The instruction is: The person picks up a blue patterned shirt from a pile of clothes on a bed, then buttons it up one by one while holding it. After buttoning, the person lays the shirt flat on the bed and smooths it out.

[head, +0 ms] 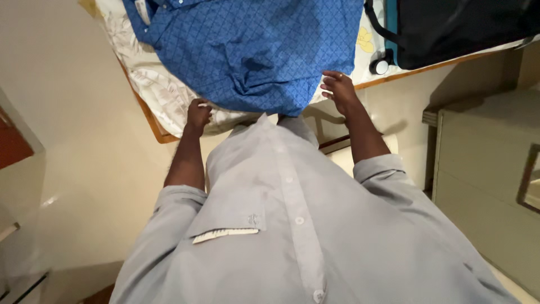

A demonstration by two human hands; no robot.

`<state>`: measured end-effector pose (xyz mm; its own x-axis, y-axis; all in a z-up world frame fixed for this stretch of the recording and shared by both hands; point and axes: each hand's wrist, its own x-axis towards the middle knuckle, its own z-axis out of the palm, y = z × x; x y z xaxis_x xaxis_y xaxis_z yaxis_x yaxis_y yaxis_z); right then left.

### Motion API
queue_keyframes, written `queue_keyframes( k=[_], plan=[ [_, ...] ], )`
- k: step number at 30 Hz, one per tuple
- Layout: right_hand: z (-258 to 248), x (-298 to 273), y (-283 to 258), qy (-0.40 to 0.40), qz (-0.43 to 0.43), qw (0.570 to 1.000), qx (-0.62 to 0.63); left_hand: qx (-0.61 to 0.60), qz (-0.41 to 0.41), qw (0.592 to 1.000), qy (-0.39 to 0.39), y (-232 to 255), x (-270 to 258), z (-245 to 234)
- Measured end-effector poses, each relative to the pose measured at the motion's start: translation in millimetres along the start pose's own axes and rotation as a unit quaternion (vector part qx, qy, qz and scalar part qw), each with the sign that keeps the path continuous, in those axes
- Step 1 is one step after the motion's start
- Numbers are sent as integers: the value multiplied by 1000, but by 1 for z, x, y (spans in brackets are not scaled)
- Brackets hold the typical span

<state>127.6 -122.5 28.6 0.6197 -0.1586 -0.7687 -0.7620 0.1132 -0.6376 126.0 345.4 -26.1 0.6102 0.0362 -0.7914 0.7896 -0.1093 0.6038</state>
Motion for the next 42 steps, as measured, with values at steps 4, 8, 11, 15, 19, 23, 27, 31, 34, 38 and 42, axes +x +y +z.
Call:
queue_keyframes(
  k=[4, 8, 11, 15, 19, 23, 27, 31, 34, 38, 42],
  plan=[
    [-10, 12, 16, 42, 32, 997, 57, 16, -20, 999, 26, -2, 11, 7],
    [-16, 43, 21, 58, 61, 991, 104, -32, -60, 997, 39, -12, 30, 18],
    [-21, 68, 19, 93, 74, 981, 151, -60, -14, 997, 45, -30, 44, 28],
    [-32, 93, 6, 128, 73, 974, 170, -78, -33, 993, 78, -45, 65, 38],
    [-44, 111, -10, 131, 118, 943, 283, -133, -49, 984, 108, -49, 79, 44],
    [-55, 125, -20, 146, 128, 906, 376, -188, -24, 974, 126, -53, 83, 35],
    [-74, 126, -26, 156, 84, 945, 273, -255, -46, 954, 149, -49, 65, 18],
    [-91, 125, -27, 128, 85, 973, 172, -225, -14, 965, 132, -41, 44, 13],
    [-98, 124, -26, 131, 73, 986, 74, -215, -2, 969, 125, -37, 34, 19],
    [-103, 112, -22, 145, 63, 987, -23, -152, 8, 976, 153, -40, 18, 41],
    [-102, 110, -28, 174, 57, 982, -40, -128, -24, 966, 223, -37, 11, 55]
  ],
)
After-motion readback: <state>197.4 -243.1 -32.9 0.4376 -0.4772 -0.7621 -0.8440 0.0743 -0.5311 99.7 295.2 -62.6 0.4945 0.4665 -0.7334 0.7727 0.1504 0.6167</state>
